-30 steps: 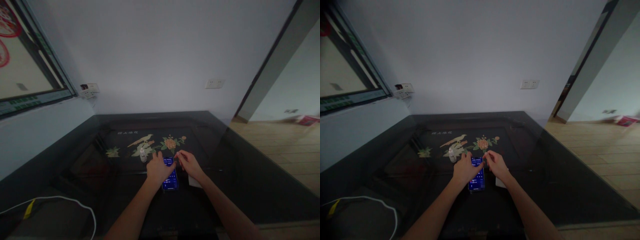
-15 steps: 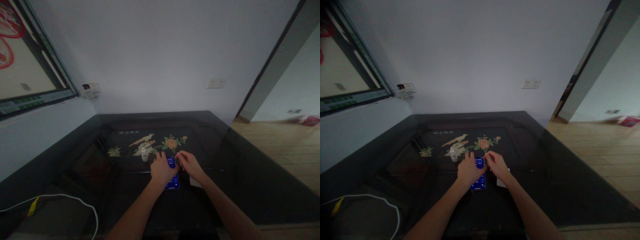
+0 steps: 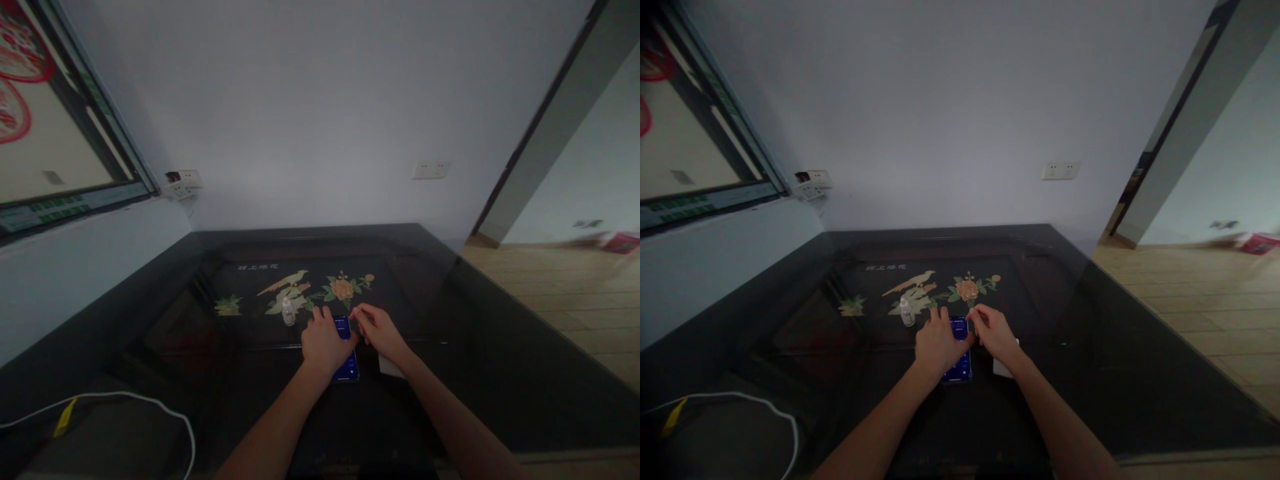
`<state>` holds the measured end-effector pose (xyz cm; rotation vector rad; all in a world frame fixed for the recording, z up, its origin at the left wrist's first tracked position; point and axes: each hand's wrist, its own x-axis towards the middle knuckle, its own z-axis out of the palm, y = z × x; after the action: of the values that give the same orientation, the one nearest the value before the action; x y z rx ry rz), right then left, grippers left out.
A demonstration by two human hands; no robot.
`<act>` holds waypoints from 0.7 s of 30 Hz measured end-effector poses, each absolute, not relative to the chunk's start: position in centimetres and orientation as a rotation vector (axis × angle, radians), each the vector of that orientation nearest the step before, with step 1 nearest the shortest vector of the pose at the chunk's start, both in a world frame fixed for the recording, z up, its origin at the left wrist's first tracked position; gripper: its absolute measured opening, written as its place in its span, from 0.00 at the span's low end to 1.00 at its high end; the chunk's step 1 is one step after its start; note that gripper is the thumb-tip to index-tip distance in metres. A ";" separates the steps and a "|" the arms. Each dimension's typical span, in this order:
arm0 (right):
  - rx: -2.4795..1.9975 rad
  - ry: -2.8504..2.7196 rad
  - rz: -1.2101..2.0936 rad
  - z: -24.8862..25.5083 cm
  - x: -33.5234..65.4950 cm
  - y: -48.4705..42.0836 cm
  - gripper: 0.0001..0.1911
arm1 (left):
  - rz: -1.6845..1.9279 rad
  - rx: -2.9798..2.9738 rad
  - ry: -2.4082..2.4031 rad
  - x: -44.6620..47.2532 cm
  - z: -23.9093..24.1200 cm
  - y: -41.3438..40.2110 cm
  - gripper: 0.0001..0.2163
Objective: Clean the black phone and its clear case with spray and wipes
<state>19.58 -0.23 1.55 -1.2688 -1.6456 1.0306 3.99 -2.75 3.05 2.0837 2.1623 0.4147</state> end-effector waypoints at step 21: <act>-1.280 -1.658 1.049 1.6 19.6 -0.3 0.20 | 0.453 2.104 2.137 2.2 3.5 -2.1 0.29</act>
<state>19.56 -0.29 1.61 -1.2804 -1.6583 1.0492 2.22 -2.07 3.46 2.1044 2.1371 0.4532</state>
